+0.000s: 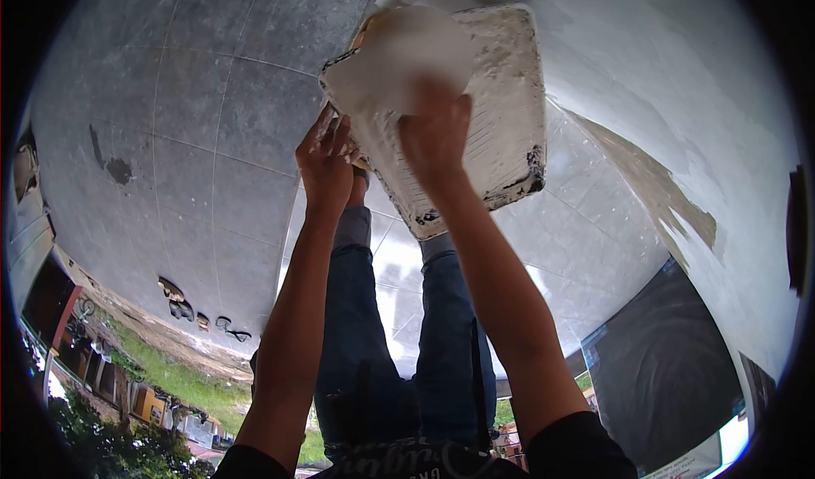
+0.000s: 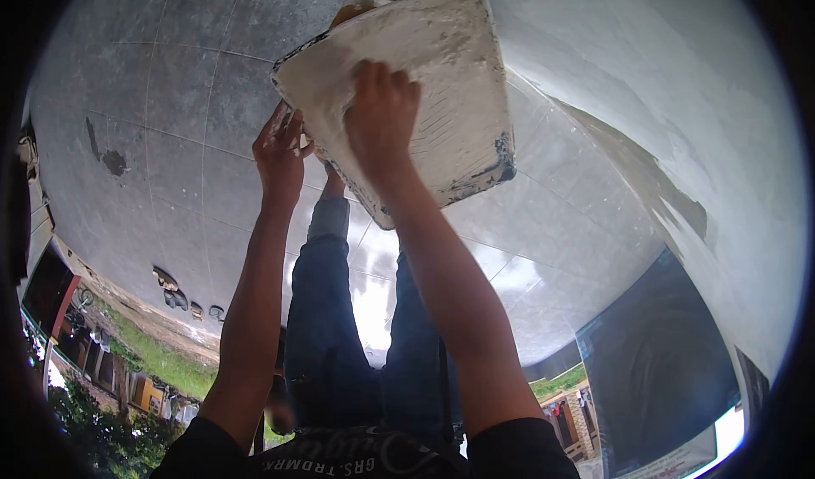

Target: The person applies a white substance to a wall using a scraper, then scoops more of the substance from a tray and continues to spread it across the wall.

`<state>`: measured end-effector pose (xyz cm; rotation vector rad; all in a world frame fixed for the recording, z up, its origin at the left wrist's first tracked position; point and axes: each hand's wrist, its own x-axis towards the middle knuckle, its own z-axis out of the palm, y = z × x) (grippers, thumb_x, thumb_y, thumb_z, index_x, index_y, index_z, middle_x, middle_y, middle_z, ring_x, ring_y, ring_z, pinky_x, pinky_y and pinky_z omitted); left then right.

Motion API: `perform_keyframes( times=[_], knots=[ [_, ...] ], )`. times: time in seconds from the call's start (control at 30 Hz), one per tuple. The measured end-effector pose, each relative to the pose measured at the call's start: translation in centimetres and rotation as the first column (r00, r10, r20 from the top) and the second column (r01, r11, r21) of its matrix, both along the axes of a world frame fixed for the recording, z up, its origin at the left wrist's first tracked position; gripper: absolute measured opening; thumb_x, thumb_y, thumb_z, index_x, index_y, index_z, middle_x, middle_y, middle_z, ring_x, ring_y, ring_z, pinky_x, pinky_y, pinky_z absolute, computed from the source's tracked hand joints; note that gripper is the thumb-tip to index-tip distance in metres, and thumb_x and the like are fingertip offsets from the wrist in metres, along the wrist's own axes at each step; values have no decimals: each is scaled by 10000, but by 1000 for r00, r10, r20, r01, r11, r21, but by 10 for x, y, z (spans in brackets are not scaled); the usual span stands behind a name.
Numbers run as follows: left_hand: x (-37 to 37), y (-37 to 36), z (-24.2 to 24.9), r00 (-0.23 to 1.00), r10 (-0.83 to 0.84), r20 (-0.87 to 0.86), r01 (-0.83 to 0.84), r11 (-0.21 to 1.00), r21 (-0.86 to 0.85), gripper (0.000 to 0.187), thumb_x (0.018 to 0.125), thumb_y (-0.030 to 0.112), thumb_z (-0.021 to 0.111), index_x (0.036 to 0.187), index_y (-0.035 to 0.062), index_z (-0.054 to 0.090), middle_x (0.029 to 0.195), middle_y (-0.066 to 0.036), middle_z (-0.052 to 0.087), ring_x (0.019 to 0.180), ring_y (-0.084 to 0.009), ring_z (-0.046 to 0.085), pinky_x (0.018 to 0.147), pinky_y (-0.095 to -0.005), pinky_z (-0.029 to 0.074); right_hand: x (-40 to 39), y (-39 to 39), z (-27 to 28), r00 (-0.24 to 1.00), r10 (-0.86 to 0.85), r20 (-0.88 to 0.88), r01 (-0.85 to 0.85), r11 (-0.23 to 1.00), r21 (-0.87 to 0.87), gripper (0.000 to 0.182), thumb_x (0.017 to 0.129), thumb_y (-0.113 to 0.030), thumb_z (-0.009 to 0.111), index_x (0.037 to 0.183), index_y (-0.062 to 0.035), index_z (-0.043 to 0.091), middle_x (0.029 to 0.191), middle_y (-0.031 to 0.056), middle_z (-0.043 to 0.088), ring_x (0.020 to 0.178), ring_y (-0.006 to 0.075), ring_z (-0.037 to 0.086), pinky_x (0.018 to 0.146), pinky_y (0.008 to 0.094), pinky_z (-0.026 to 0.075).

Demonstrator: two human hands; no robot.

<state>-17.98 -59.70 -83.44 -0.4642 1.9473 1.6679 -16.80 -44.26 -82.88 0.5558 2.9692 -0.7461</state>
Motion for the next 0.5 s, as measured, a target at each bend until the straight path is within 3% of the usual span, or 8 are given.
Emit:
perform_keyframes(
  times=[0.1, 0.23, 0.3, 0.33, 0.37, 0.4, 0.47, 0.5],
  knots=[
    [-3, 5, 7, 997, 64, 51, -65, 998, 4, 448, 948, 145, 573, 1343, -34, 457, 1267, -188, 554, 1112, -241, 591, 764, -350, 608, 15, -7, 24, 986, -75, -152, 34, 966, -255, 492, 602, 47, 596, 1090, -6, 555, 945, 168, 611, 894, 365, 569, 772, 467, 409],
    [0, 6, 8, 997, 60, 54, -60, 998, 5, 458, 951, 143, 570, 1358, -29, 444, 1269, -181, 553, 1103, -231, 592, 783, -359, 601, 38, -12, 26, 985, -160, -65, 133, 941, -311, 445, 648, 49, 592, 1090, 3, 565, 975, 201, 625, 924, 394, 573, 799, 461, 421],
    [-1, 9, 8, 990, 134, 50, -135, 991, 17, 422, 946, 118, 585, 1322, -49, 488, 1165, -152, 621, 963, -160, 609, 628, -255, 507, 48, -17, 12, 996, 74, -53, -89, 919, -384, 525, 581, 47, 598, 1100, -24, 566, 952, 151, 616, 888, 338, 567, 776, 418, 398],
    [-2, 8, 8, 990, 135, 49, -136, 990, 18, 422, 946, 118, 585, 1322, -49, 488, 1165, -152, 621, 963, -160, 609, 628, -255, 507, 41, -10, -1, 991, 46, -123, -95, 899, -427, 542, 564, 56, 605, 1101, -12, 577, 966, 165, 631, 915, 357, 577, 801, 434, 416],
    [-3, 6, 8, 996, 79, 47, -79, 997, -1, 451, 951, 136, 575, 1348, -40, 456, 1218, -174, 589, 1030, -199, 604, 718, -316, 549, 42, 2, -8, 973, -7, -231, -70, 943, -326, 540, 561, 60, 603, 1099, 9, 588, 997, 191, 642, 942, 384, 586, 840, 447, 437],
    [-3, 4, 8, 999, 22, 49, -21, 1000, -20, 479, 956, 154, 565, 1375, -31, 424, 1272, -195, 556, 1096, -239, 599, 807, -378, 590, 31, 23, -2, 988, -30, -151, -22, 942, -334, 539, 564, 59, 604, 1101, 20, 593, 1040, 215, 643, 958, 407, 593, 869, 449, 452],
    [-2, 3, 7, 998, 30, 50, -29, 999, -25, 485, 956, 164, 567, 1375, -33, 422, 1264, -198, 561, 1102, -243, 596, 812, -382, 589, 10, 61, 6, 950, -303, -75, 239, 862, -448, 428, 681, 60, 586, 1106, 15, 612, 1012, 234, 654, 923, 406, 626, 845, 443, 492],
    [-3, 4, 6, 998, 36, 44, -35, 999, -25, 491, 956, 175, 569, 1376, -34, 420, 1257, -201, 566, 1108, -248, 594, 817, -386, 588, 1, 77, 6, 931, -263, -254, 184, 937, -298, 375, 736, 61, 562, 1103, 15, 621, 982, 235, 661, 902, 397, 640, 834, 432, 505]
  ],
)
